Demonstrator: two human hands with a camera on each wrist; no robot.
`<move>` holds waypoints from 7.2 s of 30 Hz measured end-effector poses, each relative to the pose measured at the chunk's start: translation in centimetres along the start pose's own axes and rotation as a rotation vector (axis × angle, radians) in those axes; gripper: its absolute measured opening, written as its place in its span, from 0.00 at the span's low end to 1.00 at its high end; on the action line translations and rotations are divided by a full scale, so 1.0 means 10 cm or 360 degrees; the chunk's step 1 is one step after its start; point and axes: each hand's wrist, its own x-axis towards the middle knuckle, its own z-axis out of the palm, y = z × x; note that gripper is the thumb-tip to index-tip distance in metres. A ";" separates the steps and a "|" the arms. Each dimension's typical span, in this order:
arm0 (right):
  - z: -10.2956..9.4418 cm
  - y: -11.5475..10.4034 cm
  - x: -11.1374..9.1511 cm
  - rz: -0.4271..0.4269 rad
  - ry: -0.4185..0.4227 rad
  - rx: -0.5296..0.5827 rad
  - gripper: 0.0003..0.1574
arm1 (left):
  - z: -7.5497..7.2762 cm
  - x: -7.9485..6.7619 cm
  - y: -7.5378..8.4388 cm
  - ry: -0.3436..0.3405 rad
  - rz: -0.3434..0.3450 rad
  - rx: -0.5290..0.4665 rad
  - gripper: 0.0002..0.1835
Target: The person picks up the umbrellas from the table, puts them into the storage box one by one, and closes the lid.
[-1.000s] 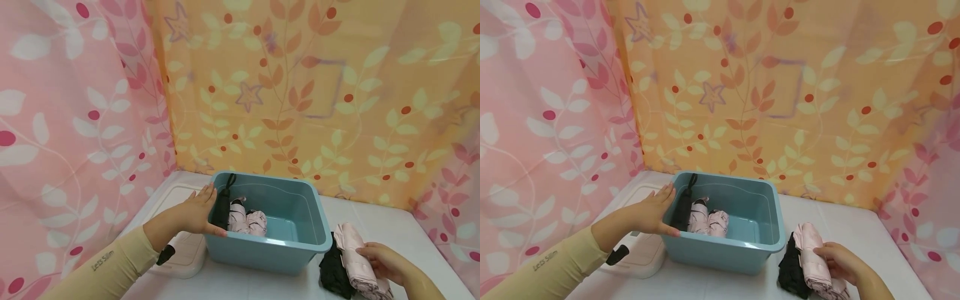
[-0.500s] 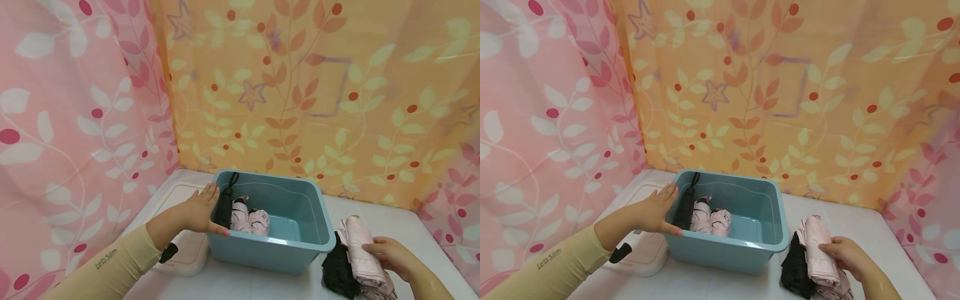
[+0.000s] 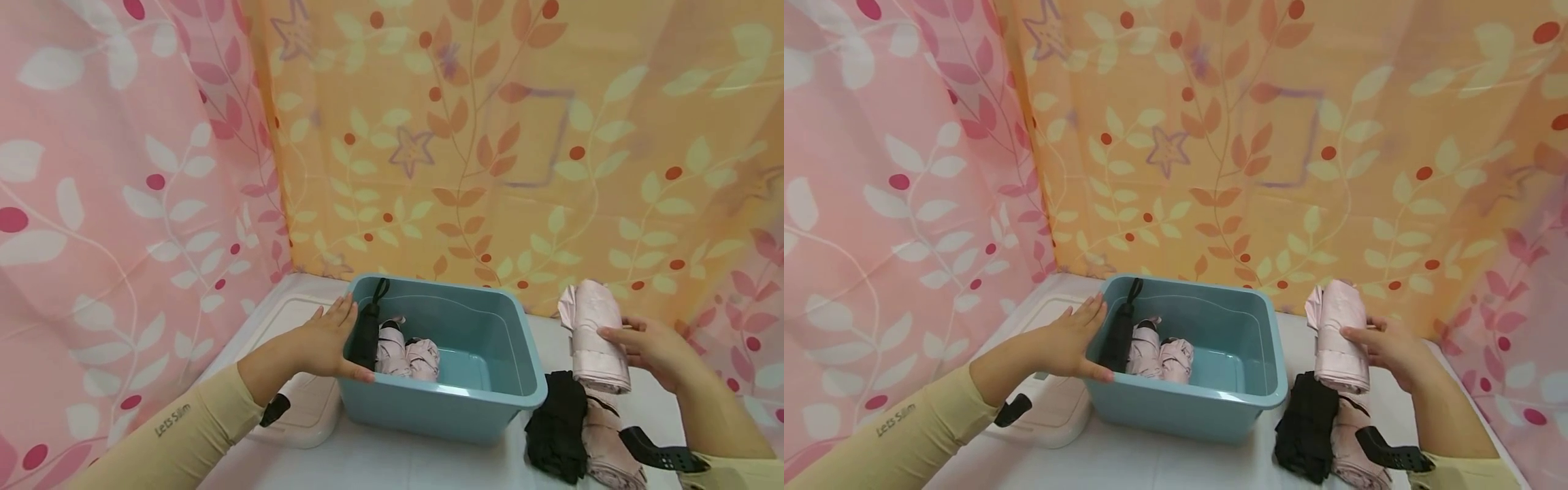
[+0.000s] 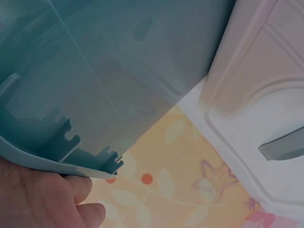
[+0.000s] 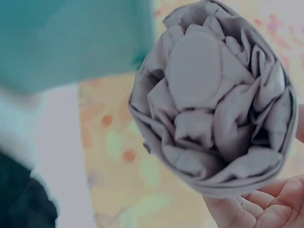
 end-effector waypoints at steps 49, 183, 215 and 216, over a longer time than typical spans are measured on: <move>1.75 -1.48 1.01 -0.0034 -0.0423 -0.0103 0.20 | -0.02 -0.01 -0.01 0.0006 0.0041 0.0008 0.69; 0.51 -1.17 0.29 -0.0382 -0.0392 -0.0064 0.45 | 0.01 -0.01 -0.07 0.0001 0.0006 -0.0008 0.71; -0.09 1.00 -0.31 0.0367 -0.0337 0.0029 0.44 | 0.01 0.02 -0.05 0.0016 -0.0008 0.0005 0.70; -0.07 1.02 -0.31 0.0396 -0.0336 0.0028 0.45 | 0.01 0.02 -0.05 0.0018 -0.0005 0.0009 0.70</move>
